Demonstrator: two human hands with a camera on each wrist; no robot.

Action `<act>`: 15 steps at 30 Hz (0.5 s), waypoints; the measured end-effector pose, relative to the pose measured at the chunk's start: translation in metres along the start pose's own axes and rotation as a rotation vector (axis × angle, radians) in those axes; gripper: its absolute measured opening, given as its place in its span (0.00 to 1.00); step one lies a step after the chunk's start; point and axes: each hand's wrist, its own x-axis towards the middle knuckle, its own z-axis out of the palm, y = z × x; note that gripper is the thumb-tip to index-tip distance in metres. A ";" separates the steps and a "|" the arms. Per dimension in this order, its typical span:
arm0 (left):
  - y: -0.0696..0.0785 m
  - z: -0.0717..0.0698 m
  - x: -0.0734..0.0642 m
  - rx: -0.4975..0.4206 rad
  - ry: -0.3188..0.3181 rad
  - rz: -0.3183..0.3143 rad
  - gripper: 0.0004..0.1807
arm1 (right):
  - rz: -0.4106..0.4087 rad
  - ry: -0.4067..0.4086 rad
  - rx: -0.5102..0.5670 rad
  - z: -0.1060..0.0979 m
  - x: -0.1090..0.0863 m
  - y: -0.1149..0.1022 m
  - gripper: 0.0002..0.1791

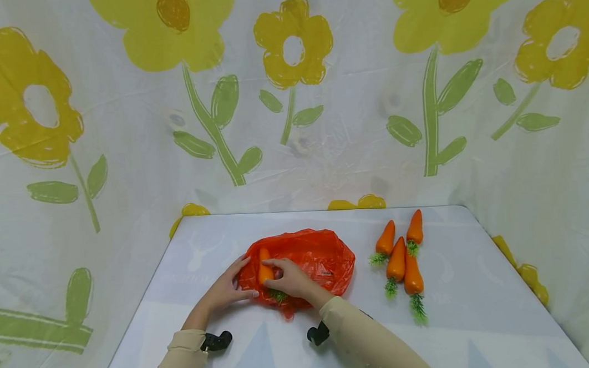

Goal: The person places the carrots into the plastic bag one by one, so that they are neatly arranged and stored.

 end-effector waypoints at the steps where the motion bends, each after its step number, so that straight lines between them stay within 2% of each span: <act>1: 0.000 0.000 0.000 -0.002 0.000 -0.003 0.55 | -0.003 -0.004 0.003 0.000 0.000 0.000 0.31; 6: 0.002 0.000 -0.001 -0.009 -0.002 -0.017 0.55 | -0.013 -0.020 0.024 -0.001 0.000 0.000 0.32; 15: 0.002 0.000 -0.001 -0.010 -0.005 0.001 0.55 | 0.001 0.002 0.040 0.002 -0.001 0.002 0.30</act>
